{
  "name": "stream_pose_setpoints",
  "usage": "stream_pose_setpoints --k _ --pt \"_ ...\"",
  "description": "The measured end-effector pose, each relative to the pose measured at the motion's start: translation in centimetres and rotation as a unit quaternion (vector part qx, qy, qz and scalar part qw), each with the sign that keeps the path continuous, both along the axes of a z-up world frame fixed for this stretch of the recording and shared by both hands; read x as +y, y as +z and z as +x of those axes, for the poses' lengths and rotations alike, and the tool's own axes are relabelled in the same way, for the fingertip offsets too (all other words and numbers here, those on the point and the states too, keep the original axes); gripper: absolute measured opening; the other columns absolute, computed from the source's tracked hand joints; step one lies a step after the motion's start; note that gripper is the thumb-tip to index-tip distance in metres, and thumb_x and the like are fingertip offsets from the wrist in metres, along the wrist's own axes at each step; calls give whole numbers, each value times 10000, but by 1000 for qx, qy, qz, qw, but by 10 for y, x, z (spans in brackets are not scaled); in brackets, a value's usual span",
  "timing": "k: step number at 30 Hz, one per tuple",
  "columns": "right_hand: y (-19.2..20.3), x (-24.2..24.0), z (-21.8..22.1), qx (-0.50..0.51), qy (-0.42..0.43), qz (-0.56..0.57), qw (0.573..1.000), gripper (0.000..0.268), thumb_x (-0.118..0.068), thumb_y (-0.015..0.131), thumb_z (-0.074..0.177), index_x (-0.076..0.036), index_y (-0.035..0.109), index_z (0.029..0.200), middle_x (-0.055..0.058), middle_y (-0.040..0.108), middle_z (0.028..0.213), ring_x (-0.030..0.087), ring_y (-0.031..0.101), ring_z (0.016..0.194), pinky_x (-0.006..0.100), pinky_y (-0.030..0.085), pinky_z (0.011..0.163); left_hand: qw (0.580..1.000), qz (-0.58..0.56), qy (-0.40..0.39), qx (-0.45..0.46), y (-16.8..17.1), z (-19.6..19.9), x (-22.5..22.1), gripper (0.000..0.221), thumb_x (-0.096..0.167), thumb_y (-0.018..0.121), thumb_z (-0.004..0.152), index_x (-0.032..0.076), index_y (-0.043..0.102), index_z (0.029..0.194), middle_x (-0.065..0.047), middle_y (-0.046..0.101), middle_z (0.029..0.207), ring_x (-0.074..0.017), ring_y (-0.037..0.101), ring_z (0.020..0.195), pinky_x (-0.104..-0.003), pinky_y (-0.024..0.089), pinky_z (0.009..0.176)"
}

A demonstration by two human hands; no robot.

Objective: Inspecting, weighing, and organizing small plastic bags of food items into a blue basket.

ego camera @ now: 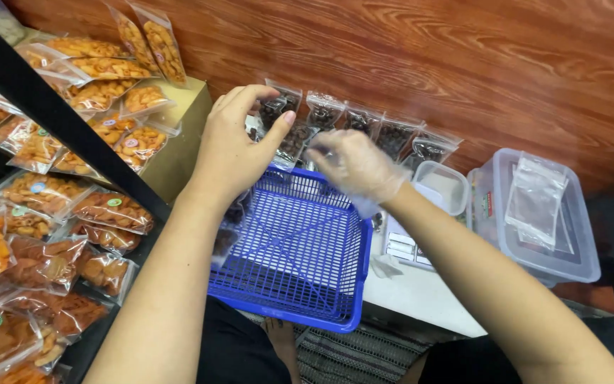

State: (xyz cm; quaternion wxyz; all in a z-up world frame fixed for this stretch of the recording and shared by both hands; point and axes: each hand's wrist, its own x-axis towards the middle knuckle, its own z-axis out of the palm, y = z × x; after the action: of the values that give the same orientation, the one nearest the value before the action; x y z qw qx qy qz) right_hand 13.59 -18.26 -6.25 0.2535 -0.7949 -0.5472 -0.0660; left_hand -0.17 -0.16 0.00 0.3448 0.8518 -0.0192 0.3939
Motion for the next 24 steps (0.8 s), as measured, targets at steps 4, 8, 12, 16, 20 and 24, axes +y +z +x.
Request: stream_pose_setpoints --k 4,8,12,16,20,24 --pt "-21 -40 42 61 -92 -54 992 163 -310 697 909 -188 771 989 91 760 899 313 727 959 456 568 853 1000 -10 0 22 0 1 -3 269 292 756 969 111 690 1157 -97 691 1039 -306 681 989 -367 542 812" --pt "-23 -28 -14 134 -36 -106 985 172 -268 703 907 -172 783 1024 79 777 940 285 742 957 426 576 868 1000 -13 0 17 0 9 -8 274 294 761 962 105 696 1150 -105 699 1039 -315 684 975 -392 548 818" --pt "-35 -1 -103 63 121 -142 980 278 -170 739 851 -107 738 1122 143 773 1030 329 741 968 479 597 843 1000 -11 -1 15 -5 14 -10 276 308 762 951 119 700 1141 -94 705 1034 -311 689 953 -418 552 836" --pt "-127 37 -132 8 166 -36 986 581 -129 680 898 -141 467 1439 142 685 1272 347 718 945 530 604 829 1000 -8 6 20 -11 16 -7 277 307 767 936 126 698 1133 -101 709 1033 -325 692 942 -429 553 842" --pt "-121 64 -144 123 110 -21 986 433 -195 673 896 -160 548 1309 101 711 1189 335 722 956 526 592 829 999 -11 9 32 -11 12 -3 277 320 763 925 139 695 1123 -84 716 1019 -306 705 932 -422 560 841" --pt "-105 85 -148 261 28 -15 965 268 -281 663 892 -184 652 1141 49 745 1082 320 726 971 522 578 828 999 -24 -1 30 -10 13 -3 271 326 753 926 145 693 1119 -87 723 1027 -308 714 930 -427 567 840"
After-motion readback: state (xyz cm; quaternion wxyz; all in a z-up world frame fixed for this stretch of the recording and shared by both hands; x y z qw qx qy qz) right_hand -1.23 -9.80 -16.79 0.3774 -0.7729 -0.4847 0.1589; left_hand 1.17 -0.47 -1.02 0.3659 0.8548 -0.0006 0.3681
